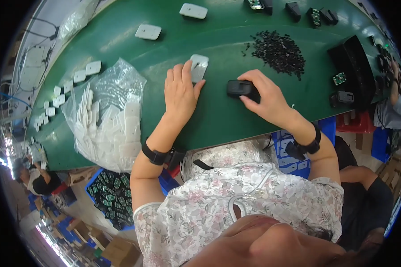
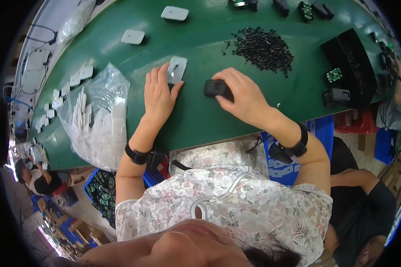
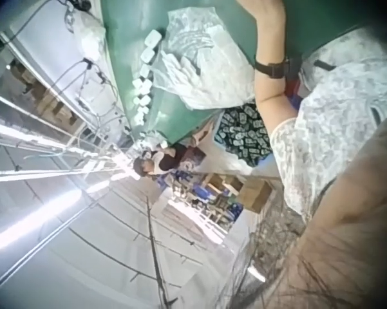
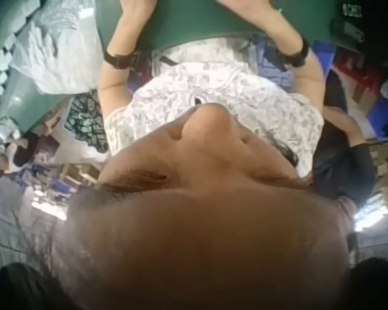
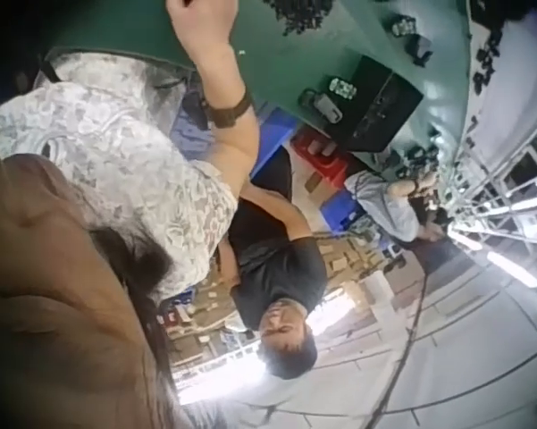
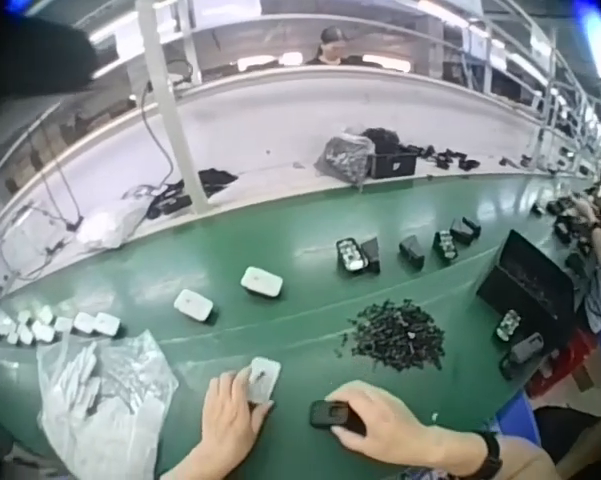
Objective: The person assembles devices by picking up a white plastic cover, inserting a small black component, and pressing a black housing onto the assembly. Each completed unit is then placed onto the green work surface before the person reaches for another cover.
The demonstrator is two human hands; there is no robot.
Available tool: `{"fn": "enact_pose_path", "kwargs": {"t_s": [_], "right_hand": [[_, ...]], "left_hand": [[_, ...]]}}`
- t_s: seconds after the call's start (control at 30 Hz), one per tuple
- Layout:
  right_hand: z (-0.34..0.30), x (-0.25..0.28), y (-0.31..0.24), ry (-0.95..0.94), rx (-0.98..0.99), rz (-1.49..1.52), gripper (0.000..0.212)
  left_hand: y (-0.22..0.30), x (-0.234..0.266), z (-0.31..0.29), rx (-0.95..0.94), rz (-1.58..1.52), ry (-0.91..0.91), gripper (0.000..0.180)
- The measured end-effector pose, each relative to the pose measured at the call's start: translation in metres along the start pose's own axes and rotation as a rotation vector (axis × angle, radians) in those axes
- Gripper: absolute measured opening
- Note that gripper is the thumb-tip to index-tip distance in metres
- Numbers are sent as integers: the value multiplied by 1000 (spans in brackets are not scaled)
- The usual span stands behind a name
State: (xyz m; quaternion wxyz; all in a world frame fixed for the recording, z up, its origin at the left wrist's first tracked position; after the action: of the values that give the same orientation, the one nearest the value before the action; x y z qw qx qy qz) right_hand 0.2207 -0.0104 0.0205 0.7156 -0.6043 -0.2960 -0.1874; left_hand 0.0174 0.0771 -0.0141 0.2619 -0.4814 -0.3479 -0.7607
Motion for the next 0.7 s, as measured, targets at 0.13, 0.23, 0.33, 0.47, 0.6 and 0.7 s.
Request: {"fn": "enact_pose_path", "kwargs": {"t_s": [0.13, 0.23, 0.33, 0.47, 0.6, 0.7], "right_hand": [[-4, 3, -4, -24, 43, -214, 36], [11, 8, -2, 7, 88, -65, 34], [37, 1, 1, 65, 116, 25, 37], [63, -17, 6, 16, 121, 120, 37], [71, -26, 12, -40, 138, 44, 35], [70, -23, 15, -56, 87, 125, 36]], "left_hand": [[-4, -3, 6, -83, -147, -7, 51], [-6, -5, 11, -117, -233, -72, 50], [-7, -8, 7, -190, -255, -95, 51], [-17, -8, 1, -105, -457, -27, 54], [-22, -7, -1, -131, -531, -44, 52], [-21, -3, 0, -50, -630, -17, 48]]}}
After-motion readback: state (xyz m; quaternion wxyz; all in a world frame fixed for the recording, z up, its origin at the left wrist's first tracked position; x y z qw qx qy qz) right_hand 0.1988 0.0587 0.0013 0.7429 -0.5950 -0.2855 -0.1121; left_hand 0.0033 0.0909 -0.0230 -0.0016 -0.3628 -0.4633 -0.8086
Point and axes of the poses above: each hand's wrist, its own z-axis towards the middle knuckle, its own x-axis out of the back of the hand, y = z × x, the point moved 3 cm from there along z, towards the middle knuckle, and after that the axes turned 6 degrees about -y, right-handed, at the moved point
